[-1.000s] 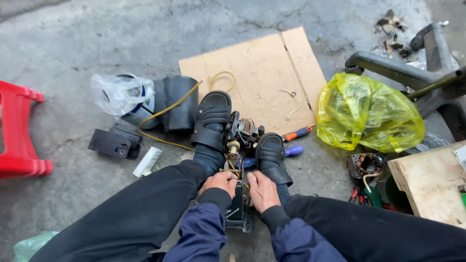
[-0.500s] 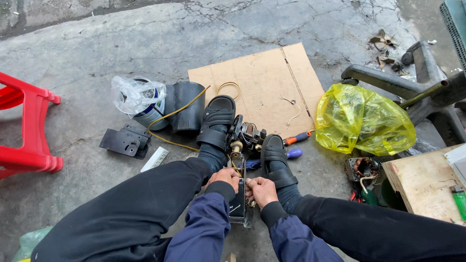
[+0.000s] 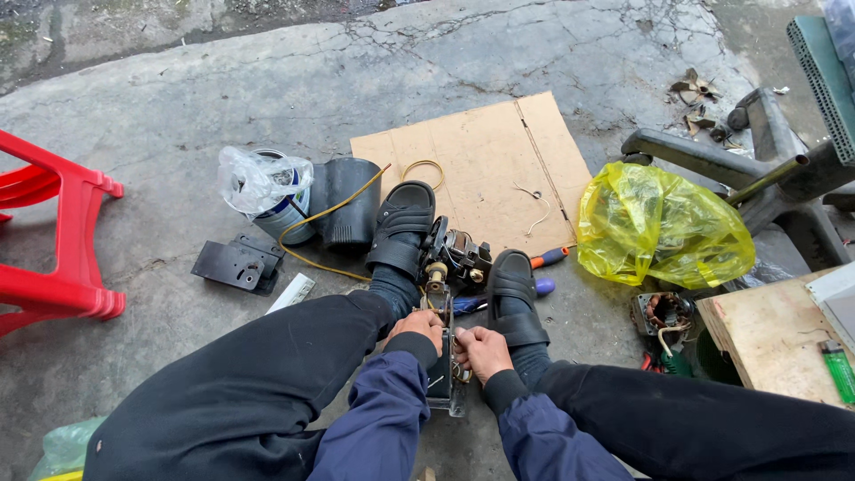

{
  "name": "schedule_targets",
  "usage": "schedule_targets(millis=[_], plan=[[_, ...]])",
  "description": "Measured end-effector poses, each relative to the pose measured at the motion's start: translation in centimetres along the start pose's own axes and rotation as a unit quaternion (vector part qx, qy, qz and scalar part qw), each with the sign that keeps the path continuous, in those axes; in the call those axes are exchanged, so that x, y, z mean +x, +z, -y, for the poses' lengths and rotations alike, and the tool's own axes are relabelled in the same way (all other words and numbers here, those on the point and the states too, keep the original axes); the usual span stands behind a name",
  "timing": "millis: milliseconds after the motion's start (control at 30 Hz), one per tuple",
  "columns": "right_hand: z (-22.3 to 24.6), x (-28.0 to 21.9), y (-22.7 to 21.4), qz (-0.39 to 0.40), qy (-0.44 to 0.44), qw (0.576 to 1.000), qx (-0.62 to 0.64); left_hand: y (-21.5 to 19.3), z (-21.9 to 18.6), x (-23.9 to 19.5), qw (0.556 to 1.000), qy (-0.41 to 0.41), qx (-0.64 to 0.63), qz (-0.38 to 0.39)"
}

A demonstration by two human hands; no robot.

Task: The person sits on the ground and uses a screwdriver to work on a disassembled electrical motor or appliance. They manipulate the internal components and wires of the device, occasionally adjusting the position of the motor housing and the attached power cord.

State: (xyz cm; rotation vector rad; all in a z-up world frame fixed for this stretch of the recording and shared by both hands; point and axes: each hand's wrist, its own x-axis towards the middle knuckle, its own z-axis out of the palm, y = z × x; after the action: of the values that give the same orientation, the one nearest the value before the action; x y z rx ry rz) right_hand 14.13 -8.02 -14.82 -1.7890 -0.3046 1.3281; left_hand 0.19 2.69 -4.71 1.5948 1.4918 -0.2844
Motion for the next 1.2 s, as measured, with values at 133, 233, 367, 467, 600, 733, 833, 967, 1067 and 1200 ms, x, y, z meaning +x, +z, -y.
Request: schedule_targets(millis=[133,233,367,467,600,733,833,967,1067,1200], plan=[[0.2,0.9,-0.3,0.002,-0.004,0.999,0.046,0.4,0.2,0.2,1.000,-0.007,0.000,0.010],[-0.1,1.8,-0.3,0.014,0.021,0.997,0.067,0.2,0.5,0.4,1.000,-0.012,0.003,0.017],[0.7,0.3,-0.6,0.034,0.042,0.997,0.051,0.1,0.5,-0.2,1.000,-0.003,0.008,0.025],[0.7,0.7,-0.9,0.037,0.010,0.998,0.055,0.1,0.8,0.0,0.999,-0.002,0.008,0.033],[0.8,1.0,-1.6,0.014,-0.058,0.998,0.036,-0.7,0.0,-1.1,1.000,-0.007,-0.008,0.029],[3.9,-1.6,-1.6,0.016,-0.045,0.994,0.098,-1.5,-0.8,-2.3,0.999,-0.006,-0.001,0.036],[8.6,-2.2,-2.2,-0.009,-0.048,0.987,0.156,-0.7,-0.2,-1.7,1.000,-0.010,0.012,0.027],[13.4,4.0,-4.9,-0.071,-0.146,0.981,0.106,-0.7,-1.2,-2.7,0.999,-0.039,0.026,0.017],[16.1,10.3,-7.4,-0.103,-0.155,0.982,0.017,-0.8,-1.5,-2.8,0.998,-0.056,0.029,0.013],[17.1,17.4,-10.7,-0.118,-0.150,0.954,-0.232,-1.5,-1.8,-2.8,0.996,-0.066,0.034,0.048]])
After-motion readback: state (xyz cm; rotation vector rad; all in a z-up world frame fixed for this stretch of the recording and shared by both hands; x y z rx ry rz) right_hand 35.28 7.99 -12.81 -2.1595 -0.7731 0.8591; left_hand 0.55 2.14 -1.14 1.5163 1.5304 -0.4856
